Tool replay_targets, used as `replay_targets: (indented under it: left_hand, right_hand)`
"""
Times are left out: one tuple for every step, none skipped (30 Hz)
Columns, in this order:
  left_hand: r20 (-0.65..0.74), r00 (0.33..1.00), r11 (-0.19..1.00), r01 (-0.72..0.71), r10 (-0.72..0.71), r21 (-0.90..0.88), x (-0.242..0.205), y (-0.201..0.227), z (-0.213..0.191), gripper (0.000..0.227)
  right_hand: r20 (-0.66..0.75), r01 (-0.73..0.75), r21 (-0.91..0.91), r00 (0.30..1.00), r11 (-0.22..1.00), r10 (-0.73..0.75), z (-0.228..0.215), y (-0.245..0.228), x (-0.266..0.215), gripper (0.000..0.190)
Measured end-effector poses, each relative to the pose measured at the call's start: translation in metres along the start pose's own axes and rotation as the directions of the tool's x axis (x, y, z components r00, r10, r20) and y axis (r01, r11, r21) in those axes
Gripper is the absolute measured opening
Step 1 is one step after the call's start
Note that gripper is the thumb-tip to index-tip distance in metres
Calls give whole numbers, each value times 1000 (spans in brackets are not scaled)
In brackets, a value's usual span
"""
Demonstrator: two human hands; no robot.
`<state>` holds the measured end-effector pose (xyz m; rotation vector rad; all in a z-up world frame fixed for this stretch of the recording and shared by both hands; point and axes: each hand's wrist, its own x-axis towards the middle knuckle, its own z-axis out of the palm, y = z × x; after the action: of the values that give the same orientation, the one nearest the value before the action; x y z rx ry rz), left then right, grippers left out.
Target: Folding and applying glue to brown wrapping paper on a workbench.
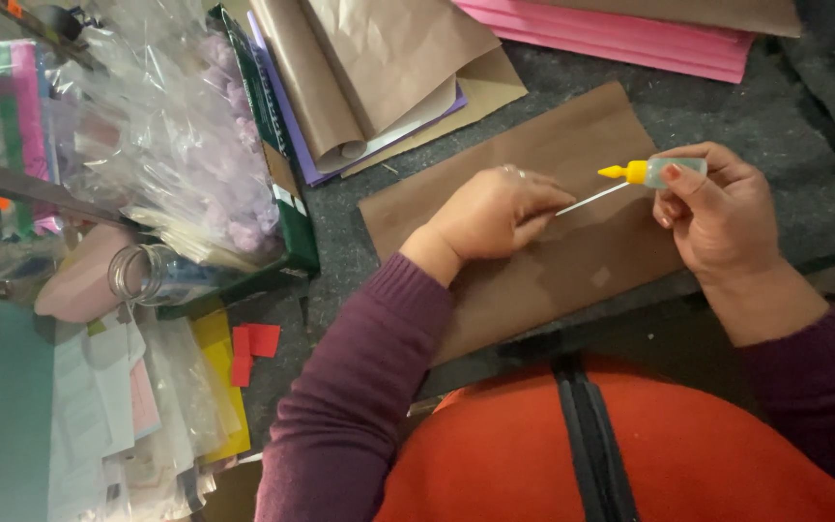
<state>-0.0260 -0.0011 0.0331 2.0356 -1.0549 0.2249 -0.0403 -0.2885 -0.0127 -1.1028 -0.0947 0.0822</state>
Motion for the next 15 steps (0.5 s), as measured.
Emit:
replay_targets:
  left_hand:
    - [100,995,998,6,-12,57,2,6,0,23]
    - [202,979,993,4,-27,115,5,11,0,30]
    - [206,978,993,-3,-21,115,6,17,2,30]
    - [335,933,962,37,-131,271,6,23,5,31]
    - [439,862,905,51,-254,423,5,30,7,32]
    - [437,862,904,55,-257,424,-1,29,10,32]
    - [425,868,899,52,-256,435,-8,29,13,39]
    - [412,876,894,46,-251,446,-13,29,16,48]
    - [410,877,893,46,-251,447,-19,30,15,48]
    - [412,886,904,19,-213,427,-22,30,14,57]
    - [413,894,914,-9,-175,406,-24,30,13,66]
    - [413,895,913,-15,-169,407,-25,31,10,66]
    - [395,905,936,12,-160,351,-27,32,8,68]
    - [377,914,956,39,-152,291,-29,33,6,70]
    - [376,915,957,34,-146,289,-28,33,3,70]
  right_hand:
    - [2,-5,3,1000,1000,5,-1,0,1,11]
    - [1,-7,9,1000,1000,7,-1,0,1,10]
    - [-3,0,11,1000,1000,0,-3,1,2,10]
    - [15,-10,9,1000,1000,10,-4,1,3,10]
    - [34,-20,6,999,1000,20,-5,3,4,10]
    - [36,-23,7,999,1000,23,-8,4,4,10]
    - [29,-23,34,999,999,22,-11,6,4,10]
    - [21,-20,61,1000,998,19,-14,6,5,9]
    - [23,-19,60,1000,998,18,-16,5,5,9]
    - [20,-4,146,1000,989,2,-18,2,6,9]
    - [16,10,231,1000,973,-15,-22,-1,7,10]
    - [15,16,230,1000,973,-20,-22,-9,7,10]
    - [-23,-5,312,1000,950,13,-23,-18,7,12]
    - [-59,-23,390,997,920,50,-24,-26,5,18]
    - [-62,-18,387,997,922,45,-33,-33,7,18]
